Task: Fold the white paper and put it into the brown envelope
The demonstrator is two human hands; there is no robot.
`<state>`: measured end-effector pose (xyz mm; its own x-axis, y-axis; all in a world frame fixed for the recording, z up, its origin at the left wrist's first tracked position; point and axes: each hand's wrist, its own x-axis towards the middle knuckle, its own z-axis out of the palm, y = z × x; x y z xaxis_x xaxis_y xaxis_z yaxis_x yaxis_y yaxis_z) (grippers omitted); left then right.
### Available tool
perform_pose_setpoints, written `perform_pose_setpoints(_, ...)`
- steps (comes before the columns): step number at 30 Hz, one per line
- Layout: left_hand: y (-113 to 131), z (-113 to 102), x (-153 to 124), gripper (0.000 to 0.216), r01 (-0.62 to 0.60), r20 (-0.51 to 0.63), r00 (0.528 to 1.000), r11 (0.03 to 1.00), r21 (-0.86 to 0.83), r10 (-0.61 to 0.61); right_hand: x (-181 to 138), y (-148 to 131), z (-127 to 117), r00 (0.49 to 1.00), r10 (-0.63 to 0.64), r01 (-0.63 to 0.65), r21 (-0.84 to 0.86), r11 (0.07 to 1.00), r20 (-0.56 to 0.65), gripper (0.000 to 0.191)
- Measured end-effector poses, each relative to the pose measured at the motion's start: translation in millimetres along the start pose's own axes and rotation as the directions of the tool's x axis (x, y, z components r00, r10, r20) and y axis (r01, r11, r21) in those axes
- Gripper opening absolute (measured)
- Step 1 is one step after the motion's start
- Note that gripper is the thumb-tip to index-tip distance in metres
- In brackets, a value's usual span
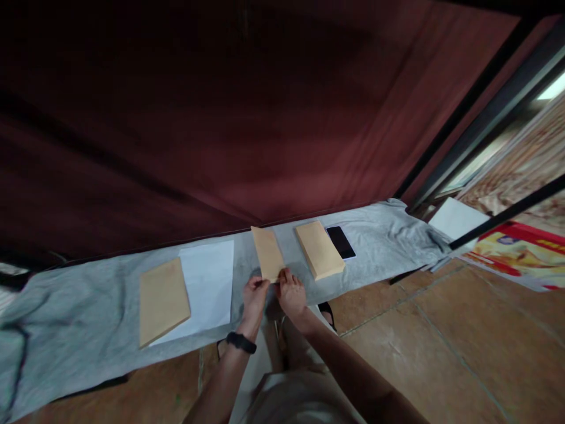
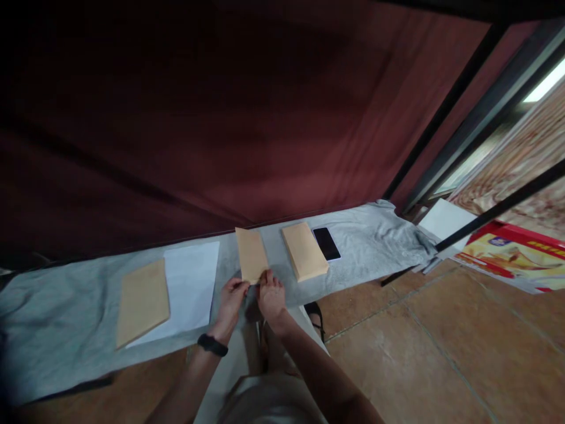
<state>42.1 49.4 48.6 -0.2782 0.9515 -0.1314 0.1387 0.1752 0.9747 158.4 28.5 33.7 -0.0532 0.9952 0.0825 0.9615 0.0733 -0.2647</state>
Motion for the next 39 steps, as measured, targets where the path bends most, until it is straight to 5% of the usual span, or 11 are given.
perform_pose_setpoints(4,15,9,-5,0.021,-0.063,0.083,0.995,0.998,-0.016,0.064,11,0,-14,0.992,0.118,-0.094,0.365,0.926,-0.043,0.044)
perform_pose_setpoints(8,19,10,-10,0.044,-0.124,0.069,0.989,0.991,-0.053,0.128,19,5,-15,0.97,0.24,-0.114,0.783,0.612,-0.046,0.024)
perform_pose_setpoints(11,6,5,-13,0.05,0.007,-0.008,1.0,0.995,-0.099,-0.008,22,2,-4,0.938,0.331,-0.197,0.944,0.265,0.102,0.032)
perform_pose_setpoints(13,-7,3,-14,0.052,0.162,0.058,0.986,0.97,-0.181,-0.154,20,-4,5,0.917,0.336,-0.24,0.97,0.033,0.215,0.042)
perform_pose_setpoints(15,-18,4,-14,0.054,0.251,0.117,0.966,0.939,-0.236,-0.229,16,-10,15,0.915,0.301,-0.258,0.964,-0.072,0.267,0.048)
perform_pose_setpoints(20,-28,3,-6,0.048,0.286,0.08,0.958,0.932,-0.222,-0.275,13,-15,29,0.898,0.176,-0.311,0.864,-0.396,0.404,0.043)
perform_pose_setpoints(28,-25,-17,9,0.03,0.319,0.071,0.945,0.948,-0.008,-0.318,10,4,31,0.857,-0.048,-0.505,0.815,-0.284,0.514,0.047)
perform_pose_setpoints(35,-29,-26,18,0.017,0.304,0.071,0.937,0.901,0.309,-0.341,-26,40,22,0.939,0.091,-0.344,0.917,0.203,0.332,0.033)
perform_pose_setpoints(37,-28,-27,21,0.02,0.28,0.09,0.938,0.882,0.378,-0.336,-32,48,19,0.992,0.024,-0.12,0.888,0.444,0.122,0.031)
perform_pose_setpoints(39,-27,-29,25,0.021,0.261,0.109,0.935,0.865,0.428,-0.337,-34,51,17,0.983,-0.164,0.172,0.702,0.691,-0.079,0.038)
